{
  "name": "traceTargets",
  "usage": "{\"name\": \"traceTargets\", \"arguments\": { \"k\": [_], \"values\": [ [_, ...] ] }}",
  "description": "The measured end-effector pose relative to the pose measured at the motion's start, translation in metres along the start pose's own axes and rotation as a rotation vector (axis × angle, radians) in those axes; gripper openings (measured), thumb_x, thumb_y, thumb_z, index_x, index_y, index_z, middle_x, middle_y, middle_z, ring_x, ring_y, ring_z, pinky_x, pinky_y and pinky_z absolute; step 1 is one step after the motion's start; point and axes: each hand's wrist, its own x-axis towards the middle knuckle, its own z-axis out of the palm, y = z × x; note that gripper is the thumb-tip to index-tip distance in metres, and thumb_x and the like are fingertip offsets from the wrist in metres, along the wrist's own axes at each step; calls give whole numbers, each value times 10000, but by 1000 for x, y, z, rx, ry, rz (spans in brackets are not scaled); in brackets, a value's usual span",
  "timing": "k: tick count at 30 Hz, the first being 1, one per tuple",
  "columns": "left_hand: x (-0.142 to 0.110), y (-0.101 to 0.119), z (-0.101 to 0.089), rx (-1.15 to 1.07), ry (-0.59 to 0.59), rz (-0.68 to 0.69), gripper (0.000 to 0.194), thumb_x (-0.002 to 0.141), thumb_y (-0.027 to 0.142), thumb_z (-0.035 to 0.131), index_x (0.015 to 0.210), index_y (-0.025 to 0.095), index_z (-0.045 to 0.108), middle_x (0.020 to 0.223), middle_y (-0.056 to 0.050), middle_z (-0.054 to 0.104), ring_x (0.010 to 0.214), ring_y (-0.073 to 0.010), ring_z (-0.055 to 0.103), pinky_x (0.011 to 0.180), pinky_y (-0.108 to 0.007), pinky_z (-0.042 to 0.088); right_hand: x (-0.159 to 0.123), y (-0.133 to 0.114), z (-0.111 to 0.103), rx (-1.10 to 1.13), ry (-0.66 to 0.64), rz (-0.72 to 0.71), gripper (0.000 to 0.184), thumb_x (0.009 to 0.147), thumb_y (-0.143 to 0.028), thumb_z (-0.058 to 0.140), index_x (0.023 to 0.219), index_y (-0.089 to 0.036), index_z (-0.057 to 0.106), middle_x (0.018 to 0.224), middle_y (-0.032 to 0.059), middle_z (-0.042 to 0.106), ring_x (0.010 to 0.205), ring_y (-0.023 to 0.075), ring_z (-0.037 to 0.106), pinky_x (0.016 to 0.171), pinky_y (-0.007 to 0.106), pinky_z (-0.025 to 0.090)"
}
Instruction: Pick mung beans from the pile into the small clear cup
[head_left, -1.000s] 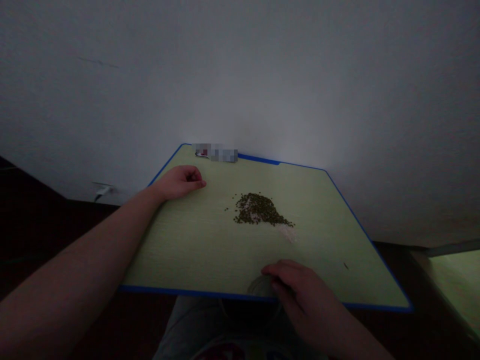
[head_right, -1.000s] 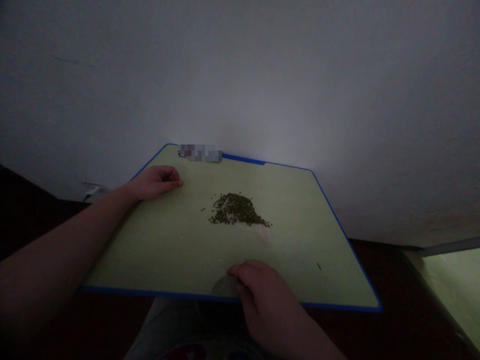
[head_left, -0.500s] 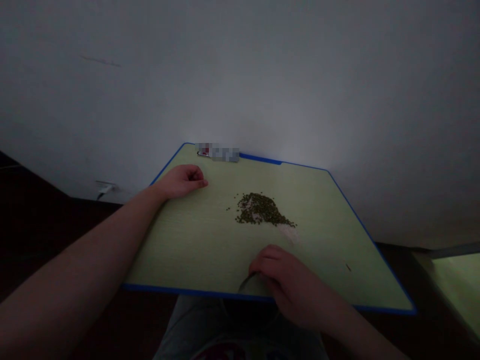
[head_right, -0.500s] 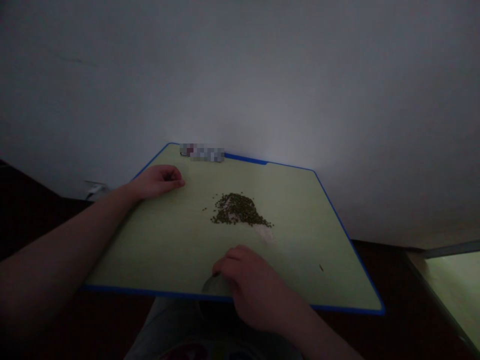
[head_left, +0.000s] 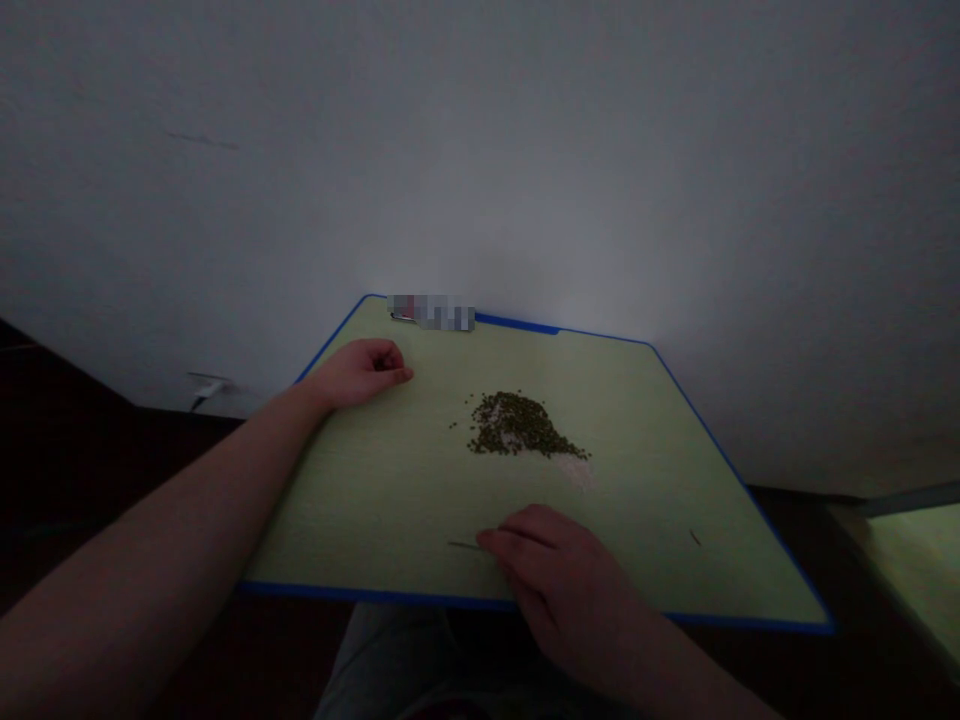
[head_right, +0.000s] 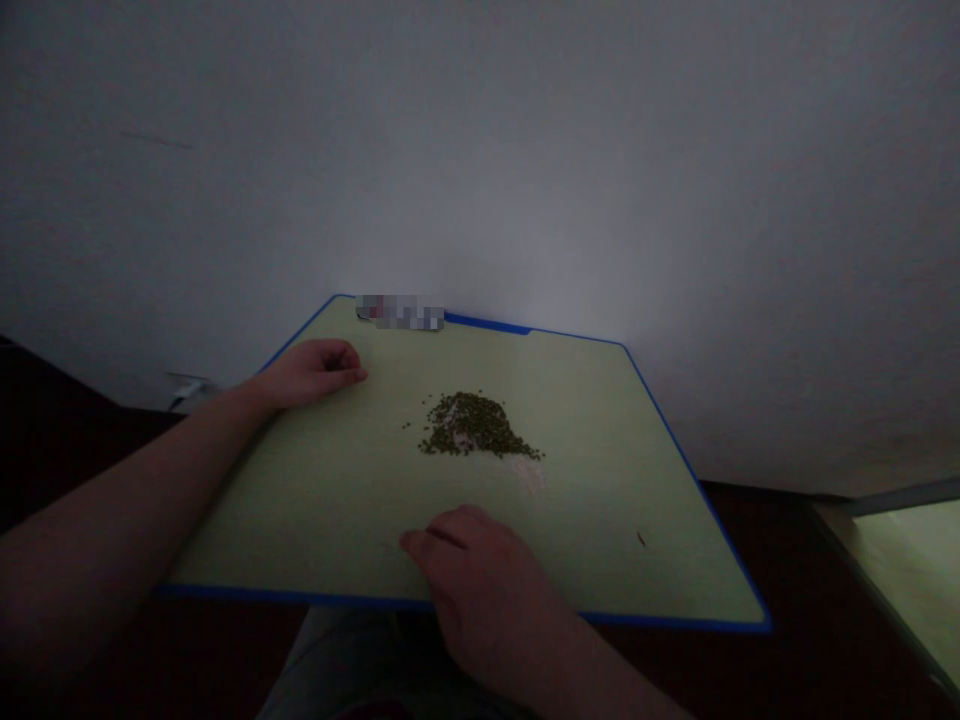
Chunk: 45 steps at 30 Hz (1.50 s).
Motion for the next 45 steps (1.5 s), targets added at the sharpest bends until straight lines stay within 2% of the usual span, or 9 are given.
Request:
{"name": "traceTargets", "arguments": {
  "k": [7,12,16,20,26,31,36,40,45],
  "values": [
    [-1,6,1,-39,88,51,273,733,430,642,697,169,570,613,18,503,565,-105,443,536,-255,350,14,32,-58,-122,277,-19,230,940,-177,483,1083,-208,659,956,56,706,876,183,641,778,322,516],
    [-1,16,3,-236,172,-18,247,739,403,638,719,169,562,555,42,456,493,-86,411,478,-238,316,17,80,-92,-103,435,136,187,899,-300,576,1036,-228,681,969,53,722,857,198,670,757,340,530],
    [1,20,11,-439,205,-43,224,778,379,590,703,176,533,567,31,519,471,-81,450,478,-232,348,27,129,-98,58,430,333,286,843,-357,604,1064,-191,675,949,78,734,823,215,683,730,356,541],
    [1,23,19,-511,162,-61,237,790,383,578,681,181,522,557,36,521,465,-84,452,476,-235,355,40,169,-95,164,399,481,342,780,-311,628,1081,-151,658,787,55,713,594,164,632,565,298,512],
    [-1,26,18,-456,68,-93,210,778,361,589,684,180,537,562,43,514,473,-82,439,480,-232,346,50,191,-96,252,388,541,286,730,-244,647,998,-146,639,577,-7,626,477,148,578,482,273,473],
    [0,27,17,-441,35,-86,213,762,376,605,703,181,543,570,41,514,480,-86,441,480,-232,341,38,184,-103,301,413,536,297,721,-296,665,984,-165,619,628,1,642,500,145,581,494,279,483],
    [-1,28,16,-347,14,-95,204,760,367,603,698,180,551,535,49,481,477,-88,425,479,-230,329,7,140,-95,261,519,501,301,737,-373,667,961,-178,618,716,35,688,577,166,629,510,276,496],
    [1,22,17,-344,2,-86,217,768,386,607,715,183,553,539,53,477,485,-90,422,482,-232,322,-18,87,-58,-66,545,373,166,857,-283,584,988,-206,652,810,35,722,667,171,669,593,285,530],
    [2,15,18,-336,-6,-57,213,783,388,610,731,187,561,545,54,479,494,-91,419,491,-232,316,-23,42,2,-402,506,-42,250,908,-103,447,1038,-141,658,892,82,721,779,190,659,711,310,549]
  ]
}}
